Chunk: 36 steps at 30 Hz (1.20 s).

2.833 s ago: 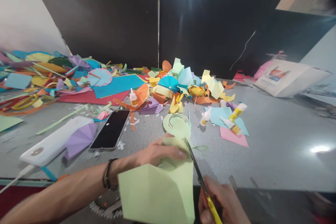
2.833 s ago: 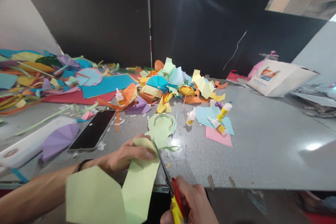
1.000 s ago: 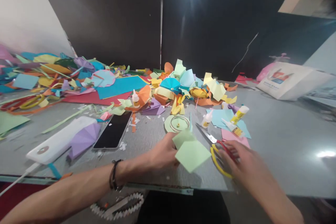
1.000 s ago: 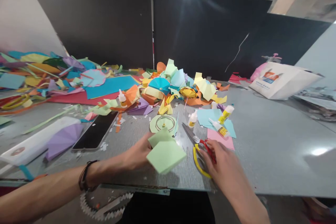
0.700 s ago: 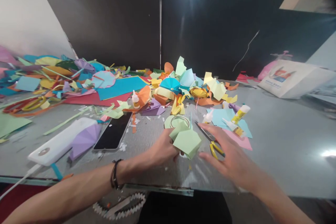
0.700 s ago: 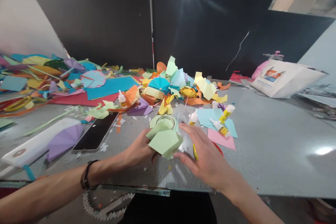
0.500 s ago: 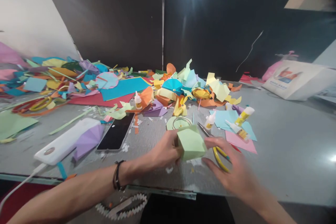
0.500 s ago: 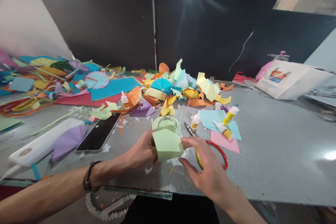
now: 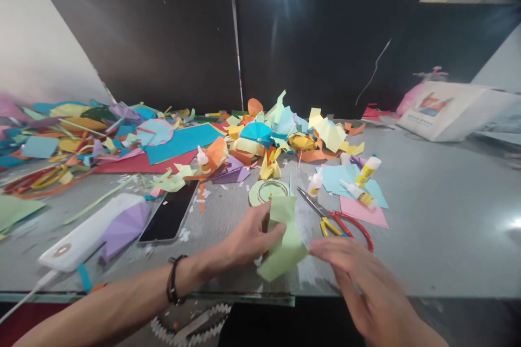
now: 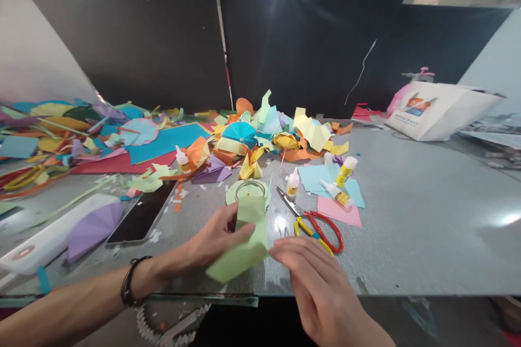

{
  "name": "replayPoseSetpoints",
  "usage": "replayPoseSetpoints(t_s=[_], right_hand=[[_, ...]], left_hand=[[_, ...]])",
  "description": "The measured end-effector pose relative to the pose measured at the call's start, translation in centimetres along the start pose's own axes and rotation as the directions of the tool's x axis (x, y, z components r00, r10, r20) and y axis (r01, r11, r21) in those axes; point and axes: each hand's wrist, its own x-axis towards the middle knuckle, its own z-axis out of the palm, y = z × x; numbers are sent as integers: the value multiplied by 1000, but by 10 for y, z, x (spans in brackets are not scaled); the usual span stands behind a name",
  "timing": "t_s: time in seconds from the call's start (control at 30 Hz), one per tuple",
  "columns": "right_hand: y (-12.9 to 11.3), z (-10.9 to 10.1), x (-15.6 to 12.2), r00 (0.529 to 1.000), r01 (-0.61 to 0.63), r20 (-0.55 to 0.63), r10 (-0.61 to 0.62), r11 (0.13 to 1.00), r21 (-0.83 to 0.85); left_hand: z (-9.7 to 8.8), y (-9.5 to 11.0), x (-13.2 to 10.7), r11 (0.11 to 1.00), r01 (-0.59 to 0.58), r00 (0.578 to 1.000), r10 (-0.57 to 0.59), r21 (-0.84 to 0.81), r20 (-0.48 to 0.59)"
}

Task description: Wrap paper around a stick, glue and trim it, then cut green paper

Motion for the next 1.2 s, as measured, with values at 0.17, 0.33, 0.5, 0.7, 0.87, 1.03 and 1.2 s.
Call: replayPoseSetpoints(t_s=[0.17,0.33,0.5,0.7,0.87,1.03,1.2], right_hand=[[-16,11,6,986,-13,-164,10,1000,-16],[-16,7,-1,990,-4,-140,11,999,50],[-17,7,-9,995,-9,-97,4,999,-47],[-21,18,-1,987,158,26,-156,972,-171],[-17,12,15,939,343,103,-327,908,-240],[-22,8,37,909,412,162,-383,883,-223],[-17,8,33,949,315,48,-313,917,-245]], left_hand=[[1,-1,-1,969,-38,999,40,243,-5],[7,3,-22,752,-220,966,258,621,30],[30,0,-56,486,-319,928,334,814,164],[41,-6,-65,522,-256,922,384,814,44],[43,-9,-67,493,-211,930,367,844,19],[51,-7,-60,347,-189,973,192,919,127],[54,-11,-62,467,-24,972,217,884,-88]])
